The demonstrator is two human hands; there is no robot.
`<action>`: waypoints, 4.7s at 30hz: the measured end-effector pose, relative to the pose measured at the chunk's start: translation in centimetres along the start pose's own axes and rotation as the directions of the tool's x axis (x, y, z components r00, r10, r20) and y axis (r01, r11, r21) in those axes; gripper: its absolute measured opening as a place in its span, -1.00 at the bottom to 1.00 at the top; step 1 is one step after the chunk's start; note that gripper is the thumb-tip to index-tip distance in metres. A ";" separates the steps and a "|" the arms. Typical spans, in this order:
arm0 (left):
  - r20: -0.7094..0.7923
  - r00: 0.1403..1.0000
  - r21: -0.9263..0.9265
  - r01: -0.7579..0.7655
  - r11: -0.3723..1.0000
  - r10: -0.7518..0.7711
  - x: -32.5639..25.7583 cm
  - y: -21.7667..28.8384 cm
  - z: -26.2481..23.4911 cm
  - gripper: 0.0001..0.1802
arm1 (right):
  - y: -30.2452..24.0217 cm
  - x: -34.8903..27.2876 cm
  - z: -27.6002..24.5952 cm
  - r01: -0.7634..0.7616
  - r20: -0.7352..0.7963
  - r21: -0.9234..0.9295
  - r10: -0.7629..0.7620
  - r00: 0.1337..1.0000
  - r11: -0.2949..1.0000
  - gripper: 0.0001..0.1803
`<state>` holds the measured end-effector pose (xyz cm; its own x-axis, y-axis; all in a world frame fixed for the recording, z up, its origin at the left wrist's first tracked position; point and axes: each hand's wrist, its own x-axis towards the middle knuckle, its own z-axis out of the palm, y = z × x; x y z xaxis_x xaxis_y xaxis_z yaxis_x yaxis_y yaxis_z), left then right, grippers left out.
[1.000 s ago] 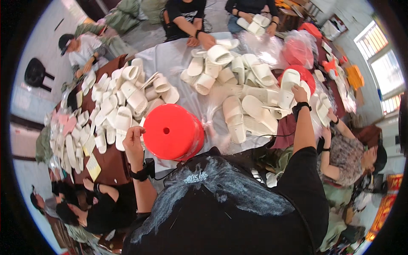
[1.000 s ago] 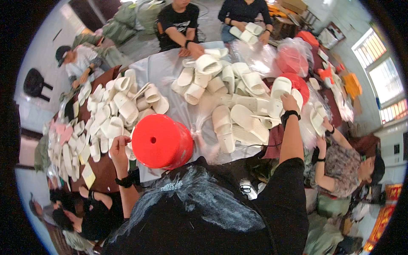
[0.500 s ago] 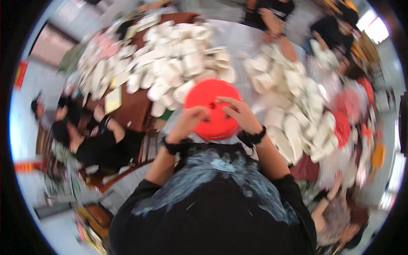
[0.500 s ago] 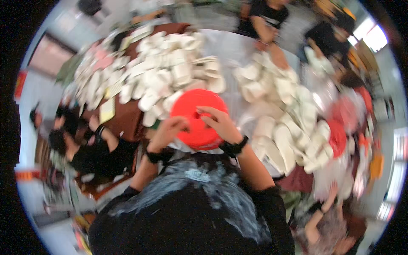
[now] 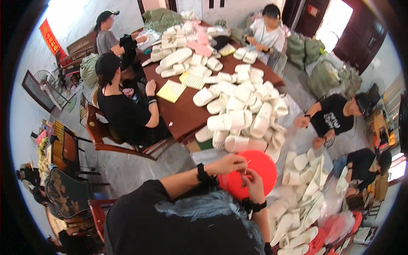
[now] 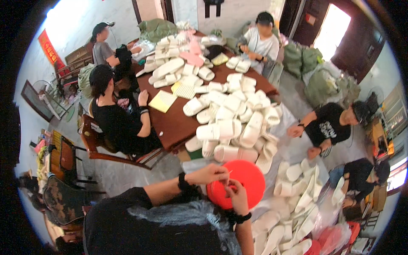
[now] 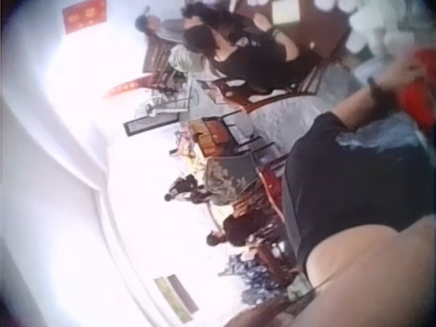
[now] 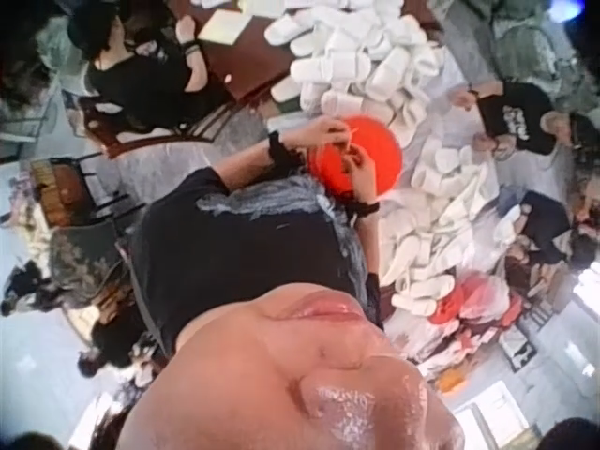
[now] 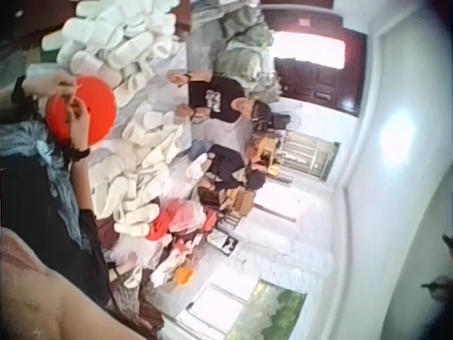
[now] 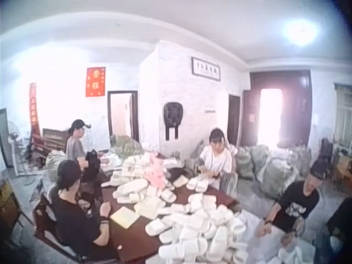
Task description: Inspecting and packaging pairs of white slippers into plastic bags at a factory table.
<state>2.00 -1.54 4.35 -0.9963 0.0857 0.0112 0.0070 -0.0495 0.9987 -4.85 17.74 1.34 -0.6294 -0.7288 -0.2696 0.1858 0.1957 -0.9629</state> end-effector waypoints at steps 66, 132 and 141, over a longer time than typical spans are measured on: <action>-0.331 0.940 -0.372 -0.205 0.905 0.077 10.9 2.6 -11.5 -0.79 | 4.8 -6.9 -4.0 0.360 -0.658 0.441 0.024 0.753 0.822 -0.87; -0.050 0.951 -0.247 0.284 0.926 -0.305 18.7 -13.9 -7.1 -0.68 | 7.6 -5.4 -2.3 -0.127 -0.482 -0.727 -0.370 0.794 0.675 -0.91; 0.082 0.985 0.452 -0.172 0.875 0.151 12.1 -4.6 -1.2 -0.65 | 6.9 -3.9 -2.7 0.110 -0.581 -0.216 -0.218 0.784 0.970 -0.89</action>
<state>-10.20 -1.47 -0.16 -0.9733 0.1590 0.1655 0.2160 0.3915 0.8945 -3.16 23.76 -4.26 -0.9724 -0.2332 -0.0082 -0.0522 0.2517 -0.9664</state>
